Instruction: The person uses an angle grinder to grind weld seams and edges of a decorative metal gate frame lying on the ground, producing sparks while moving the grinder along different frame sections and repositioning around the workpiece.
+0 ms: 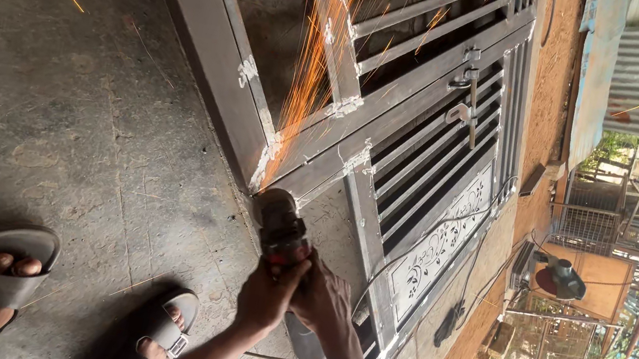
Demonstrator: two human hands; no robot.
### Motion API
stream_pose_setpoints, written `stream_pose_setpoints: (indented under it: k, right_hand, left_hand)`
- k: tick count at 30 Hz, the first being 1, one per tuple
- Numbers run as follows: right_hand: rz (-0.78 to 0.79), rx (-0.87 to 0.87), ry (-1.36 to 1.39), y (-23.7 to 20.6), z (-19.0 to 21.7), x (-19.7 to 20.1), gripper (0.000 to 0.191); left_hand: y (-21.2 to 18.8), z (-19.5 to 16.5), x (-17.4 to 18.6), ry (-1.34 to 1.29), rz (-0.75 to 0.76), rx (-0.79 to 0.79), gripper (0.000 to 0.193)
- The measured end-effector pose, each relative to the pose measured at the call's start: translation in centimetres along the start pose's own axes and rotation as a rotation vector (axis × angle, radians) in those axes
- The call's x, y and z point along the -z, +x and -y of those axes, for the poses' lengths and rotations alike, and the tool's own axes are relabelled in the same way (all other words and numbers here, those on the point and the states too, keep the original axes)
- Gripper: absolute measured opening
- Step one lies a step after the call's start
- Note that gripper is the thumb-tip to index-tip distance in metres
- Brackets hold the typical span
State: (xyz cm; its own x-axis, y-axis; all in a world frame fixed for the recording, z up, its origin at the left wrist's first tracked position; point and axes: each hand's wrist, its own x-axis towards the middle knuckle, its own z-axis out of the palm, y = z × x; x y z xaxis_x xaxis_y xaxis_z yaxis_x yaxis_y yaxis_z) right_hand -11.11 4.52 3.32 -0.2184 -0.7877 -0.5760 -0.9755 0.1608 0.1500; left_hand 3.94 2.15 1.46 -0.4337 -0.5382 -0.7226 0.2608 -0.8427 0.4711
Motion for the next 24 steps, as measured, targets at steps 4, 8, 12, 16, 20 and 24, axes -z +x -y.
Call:
stream_pose_setpoints:
  k: [4, 8, 12, 16, 20, 24]
  right_hand:
    - [0.095, -0.267, 0.022, 0.2, -2.4, -0.2, 0.058]
    - [0.078, -0.229, -0.129, 0.2, -3.0, -0.2, 0.048]
    - [0.009, -0.113, 0.0, 0.1, -1.4, -1.0, 0.068]
    - [0.169, -0.174, -0.003, 0.3, -0.9, -0.3, 0.055]
    - [0.028, -0.295, 0.068, 0.5, -1.2, 0.9, 0.052]
    - [0.012, -0.283, 0.108, 0.1, -1.2, 0.6, 0.046]
  left_hand:
    - [1.5, -1.4, -1.4, 0.212, 0.176, 0.067, 0.069]
    - [1.6, -1.9, -1.6, 0.206, 0.186, 0.128, 0.074]
    - [0.6, -0.8, -0.3, 0.197, 0.043, 0.025, 0.078]
    - [1.2, -0.5, -0.7, 0.173, 0.002, 0.04, 0.079]
    - [2.6, -1.6, -1.8, 0.259, 0.125, 0.108, 0.082]
    - [2.2, -1.3, -1.4, 0.255, 0.114, 0.097, 0.082]
